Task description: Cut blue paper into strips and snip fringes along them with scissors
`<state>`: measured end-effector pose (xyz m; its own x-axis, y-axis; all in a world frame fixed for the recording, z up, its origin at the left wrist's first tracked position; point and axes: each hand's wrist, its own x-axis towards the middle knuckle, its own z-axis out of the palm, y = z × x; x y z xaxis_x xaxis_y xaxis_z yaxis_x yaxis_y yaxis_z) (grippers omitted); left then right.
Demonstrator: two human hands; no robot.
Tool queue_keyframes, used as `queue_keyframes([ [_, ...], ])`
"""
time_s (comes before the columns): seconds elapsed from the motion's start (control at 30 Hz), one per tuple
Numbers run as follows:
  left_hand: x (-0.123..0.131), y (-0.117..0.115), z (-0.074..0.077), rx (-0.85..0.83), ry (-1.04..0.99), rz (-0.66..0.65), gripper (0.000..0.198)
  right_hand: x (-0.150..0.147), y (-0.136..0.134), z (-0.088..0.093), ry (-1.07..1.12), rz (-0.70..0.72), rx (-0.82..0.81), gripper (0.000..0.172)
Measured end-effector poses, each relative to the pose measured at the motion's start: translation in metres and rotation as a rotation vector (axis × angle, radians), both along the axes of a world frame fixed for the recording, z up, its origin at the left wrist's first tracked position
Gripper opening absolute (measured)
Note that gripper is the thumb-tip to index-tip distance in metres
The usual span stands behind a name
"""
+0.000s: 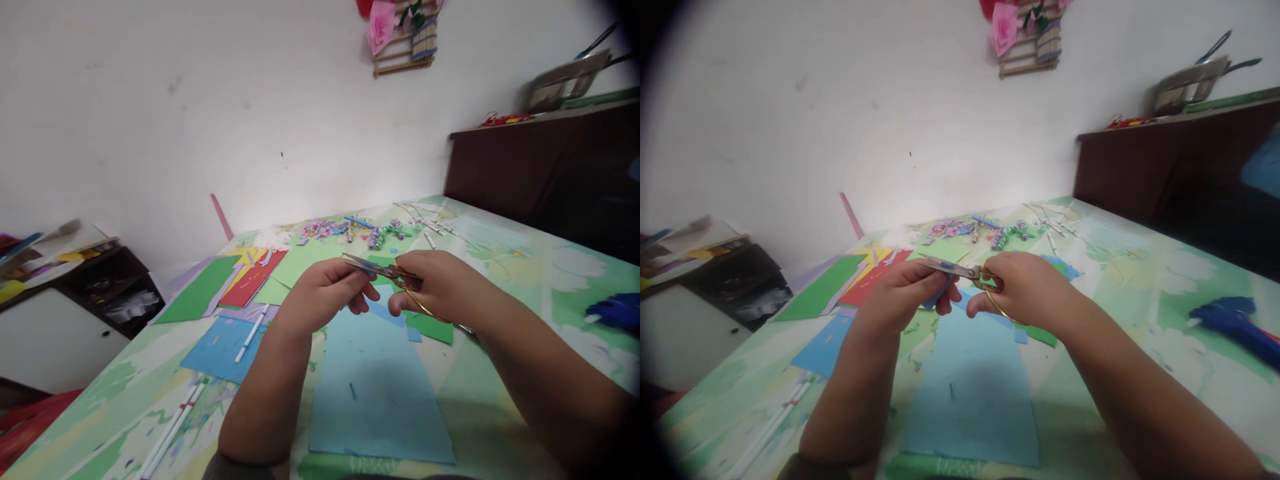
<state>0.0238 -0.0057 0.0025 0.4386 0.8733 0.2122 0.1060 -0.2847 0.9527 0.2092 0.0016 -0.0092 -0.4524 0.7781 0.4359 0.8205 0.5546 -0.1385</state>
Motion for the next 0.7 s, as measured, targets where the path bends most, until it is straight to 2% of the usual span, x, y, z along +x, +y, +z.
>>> queue_keyframes([
  [0.2,0.006,-0.003,0.001,0.125,0.091,0.149,0.02,0.003,-0.002,0.003,0.036,0.041,-0.071,0.042],
  [0.33,0.009,-0.006,0.003,0.186,0.16,0.185,0.024,0.004,-0.004,0.003,0.047,0.072,-0.115,0.039],
  [0.53,0.009,-0.008,0.003,0.21,0.209,0.179,0.025,0.004,-0.006,0.003,0.046,0.087,-0.153,0.04],
  [0.7,0.007,-0.008,0.001,0.224,0.161,0.146,0.022,0.004,-0.01,0.003,0.023,0.12,-0.18,0.039],
])
